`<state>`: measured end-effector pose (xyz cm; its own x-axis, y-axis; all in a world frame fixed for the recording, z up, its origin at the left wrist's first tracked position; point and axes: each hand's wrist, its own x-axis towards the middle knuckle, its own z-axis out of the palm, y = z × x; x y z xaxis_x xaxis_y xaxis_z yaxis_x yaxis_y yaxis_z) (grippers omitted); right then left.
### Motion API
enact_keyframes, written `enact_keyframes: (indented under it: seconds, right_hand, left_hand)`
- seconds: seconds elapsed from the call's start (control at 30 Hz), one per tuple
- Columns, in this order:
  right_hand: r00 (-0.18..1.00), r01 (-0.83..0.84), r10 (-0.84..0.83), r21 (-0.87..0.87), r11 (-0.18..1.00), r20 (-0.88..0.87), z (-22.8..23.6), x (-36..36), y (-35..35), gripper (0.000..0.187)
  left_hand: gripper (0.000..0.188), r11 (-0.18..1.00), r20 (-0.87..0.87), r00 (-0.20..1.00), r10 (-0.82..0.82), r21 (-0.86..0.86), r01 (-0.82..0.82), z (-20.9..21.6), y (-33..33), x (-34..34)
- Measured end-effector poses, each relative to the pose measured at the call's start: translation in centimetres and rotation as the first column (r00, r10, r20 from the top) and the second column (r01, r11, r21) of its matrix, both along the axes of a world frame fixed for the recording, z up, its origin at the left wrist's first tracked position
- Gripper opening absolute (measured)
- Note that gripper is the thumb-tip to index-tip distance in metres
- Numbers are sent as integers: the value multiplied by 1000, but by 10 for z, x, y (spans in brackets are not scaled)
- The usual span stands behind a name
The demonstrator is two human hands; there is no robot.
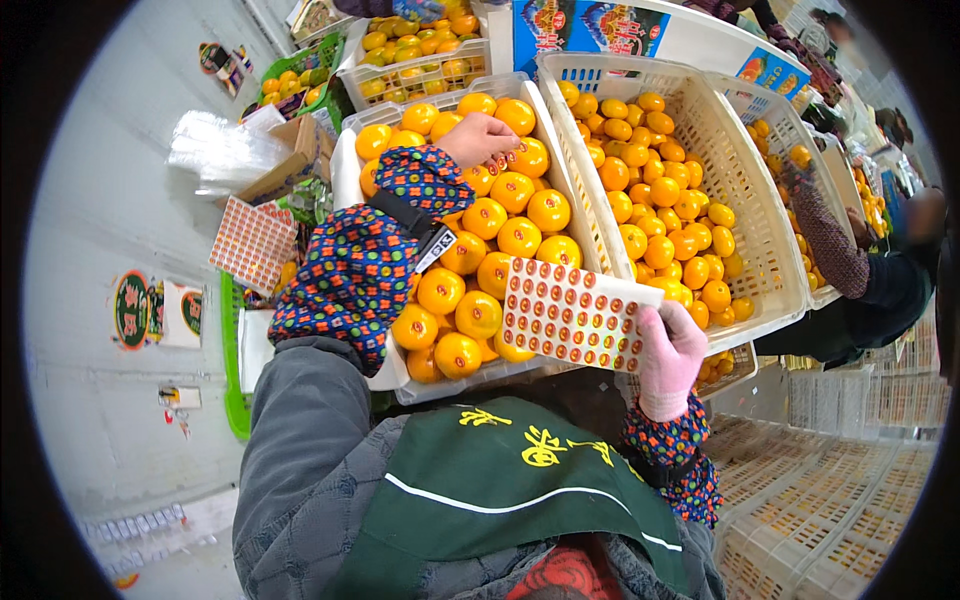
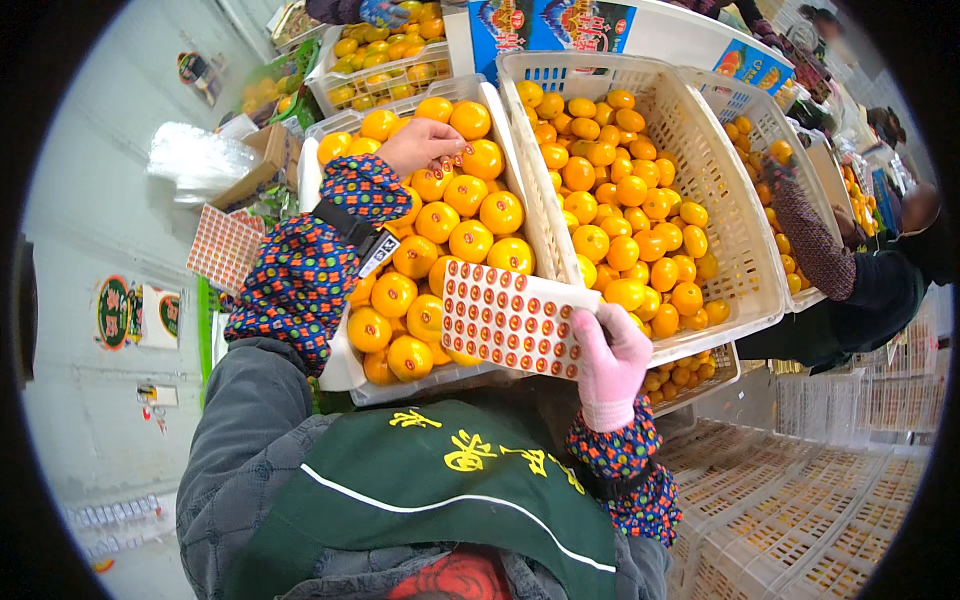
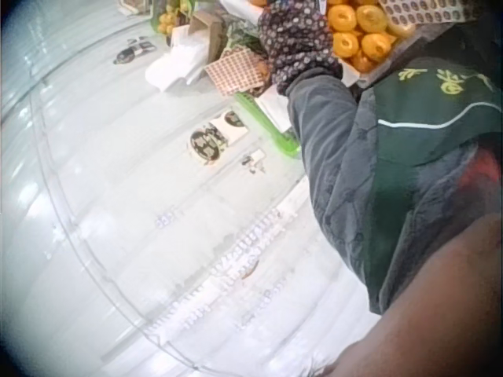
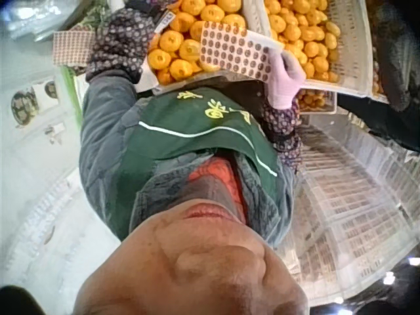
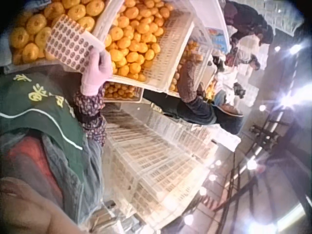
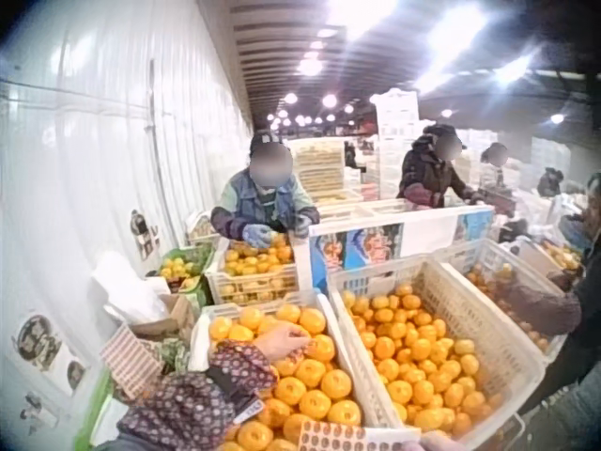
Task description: The person selects oranges from a crate, applies small round stickers to each orange, then places the labeled oranges into a branded box. The person also handles sticker sheets and packaging materials during the process.
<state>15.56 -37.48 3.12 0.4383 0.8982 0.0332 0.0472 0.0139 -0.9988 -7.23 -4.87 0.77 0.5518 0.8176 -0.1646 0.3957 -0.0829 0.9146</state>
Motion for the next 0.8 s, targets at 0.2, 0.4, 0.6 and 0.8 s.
enact_keyframes:
  seconds: [0.2,0.4,0.6,0.8]
  right_hand:
    - [996,88,-89,39,995,25,11,17,-8,9]
    - [988,134,-142,116,984,67,21,61,-1,8]
    - [994,100,-105,176,979,21,20,105,7,9]
    - [999,27,-23,176,984,-27,10,133,22,12]
  left_hand:
    - [20,998,-204,979,9,64,4,-38,39,32]
    - [36,820,-499,828,256,565,87,-41,24,51]
    - [43,910,-275,915,294,375,-180,-19,45,2]
    - [36,917,-96,923,373,190,-351,-37,57,-20]
